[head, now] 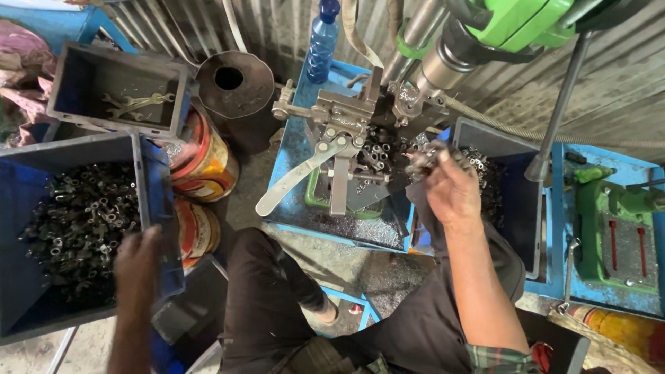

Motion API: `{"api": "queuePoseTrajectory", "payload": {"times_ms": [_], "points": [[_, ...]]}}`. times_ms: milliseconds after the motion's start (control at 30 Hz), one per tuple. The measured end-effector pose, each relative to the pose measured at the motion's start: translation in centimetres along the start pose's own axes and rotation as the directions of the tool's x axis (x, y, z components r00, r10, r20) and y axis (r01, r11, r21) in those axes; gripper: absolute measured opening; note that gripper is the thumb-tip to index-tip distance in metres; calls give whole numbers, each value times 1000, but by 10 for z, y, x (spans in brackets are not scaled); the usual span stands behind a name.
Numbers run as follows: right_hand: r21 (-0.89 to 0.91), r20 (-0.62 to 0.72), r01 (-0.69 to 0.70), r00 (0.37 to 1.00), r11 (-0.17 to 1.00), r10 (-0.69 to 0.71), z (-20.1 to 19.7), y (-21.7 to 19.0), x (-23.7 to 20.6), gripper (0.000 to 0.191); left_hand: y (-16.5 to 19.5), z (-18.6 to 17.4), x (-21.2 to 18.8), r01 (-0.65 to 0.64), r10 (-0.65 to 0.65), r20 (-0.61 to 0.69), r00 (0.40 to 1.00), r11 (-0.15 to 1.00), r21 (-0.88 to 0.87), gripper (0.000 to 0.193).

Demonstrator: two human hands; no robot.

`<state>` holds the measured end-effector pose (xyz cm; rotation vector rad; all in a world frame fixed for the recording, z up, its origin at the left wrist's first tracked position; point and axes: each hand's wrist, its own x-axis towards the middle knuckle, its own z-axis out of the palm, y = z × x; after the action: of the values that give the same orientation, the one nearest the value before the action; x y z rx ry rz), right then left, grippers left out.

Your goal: The person operates a drill press to machine small metal parts. They repeatedly pick parts from a bin, place them into a jig under the drill, lower the drill to machine the part, and then remove the finished part to place it in another bin.

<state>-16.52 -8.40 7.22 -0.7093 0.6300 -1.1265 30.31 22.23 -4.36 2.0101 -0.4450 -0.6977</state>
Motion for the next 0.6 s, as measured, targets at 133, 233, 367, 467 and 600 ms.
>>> {"api": "queuePoseTrajectory", "payload": {"times_ms": [133, 233, 367, 467, 600], "points": [[191, 46, -121, 992, 974, 114, 0, 6, 0, 20, -56, -54, 36, -178, 402, -200, 893, 727, 664, 47], [103, -212, -288, 929, 952, 303, 2, 8, 1, 27, -60, -60, 45, -134, 586, -132, 799, 389, 912, 41], [60, -36, -317, 947, 947, 319, 10, 7, 1, 29, -22, -32, 38, -306, 443, -97, 891, 745, 593, 35], [-184, -83, -223, 974, 957, 211, 20, 7, 0, 37, 55, 14, 13, -524, 587, 15, 810, 711, 469, 28], [-603, 39, 185, 978, 776, -203, 33, 16, 4, 40, 162, 81, -44, -779, 789, 94, 607, 569, 263, 25]]}}
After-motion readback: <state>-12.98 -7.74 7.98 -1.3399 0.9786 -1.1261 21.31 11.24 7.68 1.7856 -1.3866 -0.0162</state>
